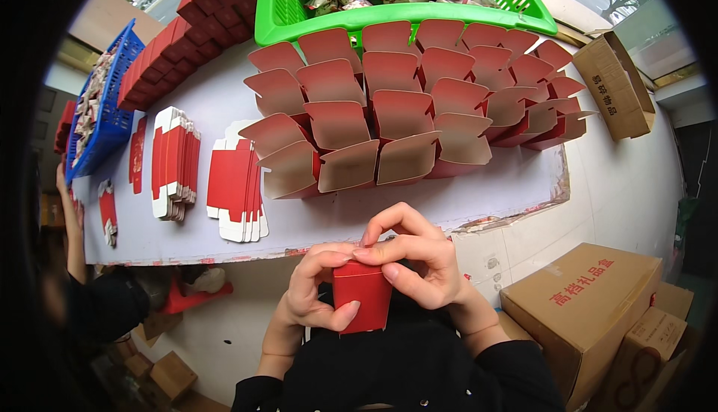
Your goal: The person folds flat red cardboard pieces into small open-top boxes and places them on a table. They then pick up a wrapped item from a green basket and place it inside one of the boxes.
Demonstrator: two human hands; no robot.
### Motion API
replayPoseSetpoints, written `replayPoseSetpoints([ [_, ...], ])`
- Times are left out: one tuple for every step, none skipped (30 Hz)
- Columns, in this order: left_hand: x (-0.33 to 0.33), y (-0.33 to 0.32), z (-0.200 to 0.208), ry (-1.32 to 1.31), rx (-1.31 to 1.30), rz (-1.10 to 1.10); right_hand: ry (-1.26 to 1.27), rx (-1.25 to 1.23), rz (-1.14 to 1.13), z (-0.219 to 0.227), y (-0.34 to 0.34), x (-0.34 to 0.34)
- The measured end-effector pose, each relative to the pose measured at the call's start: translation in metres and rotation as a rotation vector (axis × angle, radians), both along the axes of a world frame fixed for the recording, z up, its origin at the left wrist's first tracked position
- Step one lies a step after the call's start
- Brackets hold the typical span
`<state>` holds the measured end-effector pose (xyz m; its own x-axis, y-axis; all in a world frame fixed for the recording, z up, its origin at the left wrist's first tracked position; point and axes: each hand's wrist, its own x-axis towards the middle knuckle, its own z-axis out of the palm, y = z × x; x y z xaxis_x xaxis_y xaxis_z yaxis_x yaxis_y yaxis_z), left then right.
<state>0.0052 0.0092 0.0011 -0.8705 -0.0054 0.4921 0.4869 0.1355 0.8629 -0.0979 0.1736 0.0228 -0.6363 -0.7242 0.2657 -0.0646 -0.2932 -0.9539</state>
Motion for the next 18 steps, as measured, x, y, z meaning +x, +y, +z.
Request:
replayPoseSetpoints([
  [-0.001, 0.0, -0.001, 0.02, 0.033, -0.019, 0.062, -0.015, 0.024, -0.001, 0.001, -0.002],
  [0.0, 0.0, -0.001, -0.001, 0.034, -0.015, 0.115, -0.008, 0.034, -0.001, 0.001, -0.002],
  [0.002, 0.0, -0.001, -0.022, 0.035, -0.01, 0.163, 0.021, 0.038, 0.0, 0.001, -0.003],
  [0.001, 0.0, 0.0, -0.041, 0.036, -0.007, 0.212, 0.051, 0.041, 0.001, 0.002, -0.005],
  [-0.002, 0.0, 0.003, -0.014, -0.053, 0.042, 0.264, 0.093, 0.051, 0.003, 0.002, -0.007],
  [-0.002, 0.0, 0.009, -0.045, -0.124, 0.057, 0.317, 0.135, 0.061, 0.006, 0.002, -0.009],
  [-0.003, -0.001, 0.018, -0.074, -0.196, 0.073, 0.371, 0.176, 0.072, 0.01, 0.001, -0.011],
  [-0.003, -0.002, 0.022, -0.102, -0.269, 0.09, 0.4, 0.228, 0.1, 0.012, 0.004, -0.013],
  [0.0, -0.001, 0.018, -0.172, -0.281, 0.073, 0.43, 0.281, 0.129, 0.014, 0.009, -0.016],
  [0.001, -0.001, 0.018, -0.184, -0.334, 0.047, 0.46, 0.336, 0.155, 0.016, 0.014, -0.019],
  [0.002, 0.0, 0.021, -0.211, -0.368, 0.003, 0.52, 0.382, 0.217, 0.02, 0.016, -0.021],
  [0.003, 0.001, 0.025, -0.238, -0.403, -0.04, 0.597, 0.468, 0.28, 0.024, 0.019, -0.021],
  [0.002, 0.001, 0.026, -0.197, -0.353, 0.014, 0.603, 0.442, 0.313, 0.022, 0.023, -0.021],
  [0.001, 0.001, 0.027, -0.156, -0.302, 0.068, 0.609, 0.417, 0.347, 0.021, 0.027, -0.022],
  [0.0, 0.001, 0.028, -0.116, -0.25, 0.122, 0.57, 0.411, 0.362, 0.022, 0.031, -0.027],
  [-0.001, 0.001, 0.028, -0.075, -0.197, 0.173, 0.532, 0.406, 0.374, 0.023, 0.037, -0.033],
  [0.003, -0.006, 0.026, -0.032, -0.144, 0.285, 0.418, 0.374, 0.285, 0.021, 0.045, -0.037],
  [0.009, -0.012, 0.02, -0.015, -0.15, 0.471, 0.379, 0.379, 0.177, 0.013, 0.058, -0.039],
])
